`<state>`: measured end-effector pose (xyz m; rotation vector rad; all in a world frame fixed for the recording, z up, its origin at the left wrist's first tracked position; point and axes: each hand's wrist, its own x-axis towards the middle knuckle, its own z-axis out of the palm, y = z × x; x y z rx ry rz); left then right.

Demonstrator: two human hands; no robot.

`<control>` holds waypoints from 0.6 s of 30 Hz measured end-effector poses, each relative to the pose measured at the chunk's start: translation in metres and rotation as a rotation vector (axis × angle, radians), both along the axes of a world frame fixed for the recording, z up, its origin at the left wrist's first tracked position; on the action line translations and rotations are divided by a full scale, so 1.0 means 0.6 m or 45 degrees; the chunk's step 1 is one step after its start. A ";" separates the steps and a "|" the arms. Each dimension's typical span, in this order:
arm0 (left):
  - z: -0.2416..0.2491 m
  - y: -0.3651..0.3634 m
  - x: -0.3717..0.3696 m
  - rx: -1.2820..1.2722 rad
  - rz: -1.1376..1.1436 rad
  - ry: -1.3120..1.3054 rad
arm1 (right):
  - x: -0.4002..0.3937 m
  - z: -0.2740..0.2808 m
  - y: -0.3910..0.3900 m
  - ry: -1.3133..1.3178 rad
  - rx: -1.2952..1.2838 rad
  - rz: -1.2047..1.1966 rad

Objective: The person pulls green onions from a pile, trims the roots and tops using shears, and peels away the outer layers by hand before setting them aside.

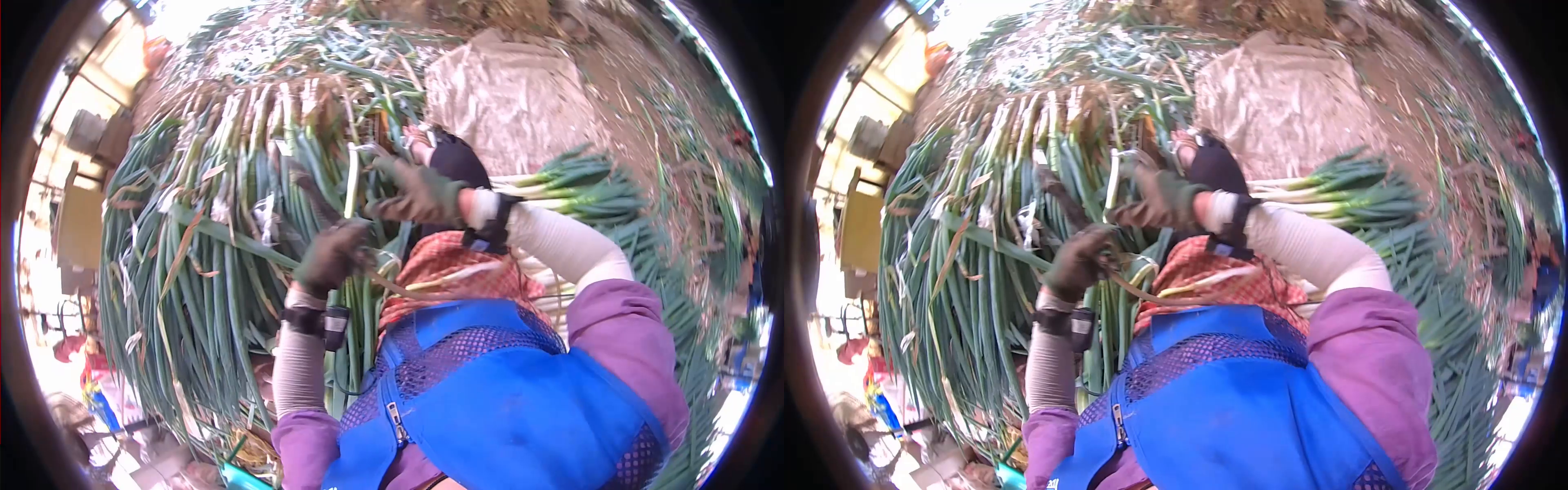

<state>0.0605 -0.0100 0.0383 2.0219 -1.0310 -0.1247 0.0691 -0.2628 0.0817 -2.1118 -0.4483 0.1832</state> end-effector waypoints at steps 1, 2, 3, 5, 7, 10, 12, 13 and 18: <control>-0.004 -0.015 -0.005 0.035 -0.047 -0.036 | 0.029 -0.032 0.034 0.127 -0.091 0.040; -0.007 -0.024 -0.012 0.038 -0.097 0.195 | 0.041 -0.057 0.065 0.164 0.172 0.139; -0.009 -0.034 -0.015 0.004 -0.113 0.507 | 0.058 -0.098 0.088 0.287 -0.087 0.116; -0.037 -0.041 -0.003 0.027 -0.224 0.757 | 0.076 -0.163 0.101 -0.034 0.036 0.566; -0.049 -0.038 0.000 0.021 -0.248 0.710 | 0.078 -0.186 0.098 -0.365 0.242 0.856; -0.059 -0.035 0.032 -0.034 -0.134 0.953 | 0.071 -0.181 0.100 0.443 0.322 0.337; -0.053 -0.026 0.056 0.148 0.283 0.879 | 0.084 -0.168 0.092 0.581 0.133 -0.028; -0.032 -0.018 0.071 0.354 0.598 0.649 | 0.101 -0.182 0.084 0.645 0.097 0.001; -0.067 0.044 0.211 0.491 1.188 0.001 | 0.116 -0.264 0.066 0.722 -0.044 -0.254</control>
